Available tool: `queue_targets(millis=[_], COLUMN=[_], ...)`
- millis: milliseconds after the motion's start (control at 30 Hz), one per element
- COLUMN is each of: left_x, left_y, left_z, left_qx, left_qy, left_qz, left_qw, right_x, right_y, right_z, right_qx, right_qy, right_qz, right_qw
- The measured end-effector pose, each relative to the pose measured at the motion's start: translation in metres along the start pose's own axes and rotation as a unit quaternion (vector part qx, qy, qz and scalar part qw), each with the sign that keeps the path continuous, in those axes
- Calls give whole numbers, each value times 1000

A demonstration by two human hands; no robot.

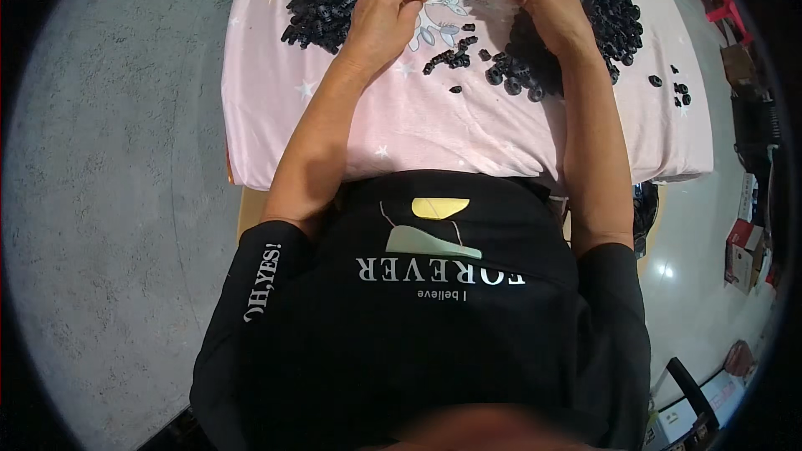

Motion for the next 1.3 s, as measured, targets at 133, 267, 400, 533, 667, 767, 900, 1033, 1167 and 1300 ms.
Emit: queue_targets(millis=[133,267,400,533,667,767,900,1033,1167,1300], left_x=[4,7,-3,-46,-53,-56,-51,-46,-19,0], left_y=[0,-7,3,37,55,63,69,54,17,2], left_z=[0,-4,-1,7,20,19,19,12,-4,-6], left_qx=[-2,-34,7,128,130,146,193,112,-5,5], left_qy=[18,-15,-55,101,161,165,139,125,65,39], left_qz=[-24,-12,86,51,-36,-77,-104,-77,58,-39], left_qw=[1000,999,995,985,978,972,966,983,996,998], right_x=[-3,0,4,0,2,-1,-1,-14,-5,-4], right_y=[1,-2,2,-4,-2,-1,-1,-17,-5,-2], right_z=[-2,-2,1,-1,1,-1,-1,-14,-7,-3], right_qx=[16,3,-5,2,-3,-5,-1,21,10,-12], right_qy=[-2,-6,6,-7,2,-1,-7,-53,-31,-1], right_qz=[2,3,19,9,2,21,22,55,34,23], right_qw=[1000,1000,1000,1000,1000,1000,1000,997,999,1000])
Point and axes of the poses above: each hand's wrist, its own z-axis away from the middle knuckle, its own y-axis out of the palm, x = y × z, the point moved 9 cm from there along -z, towards the middle knuckle, and after that the axes turned 8 degrees about -x, right-handed, at the moved point
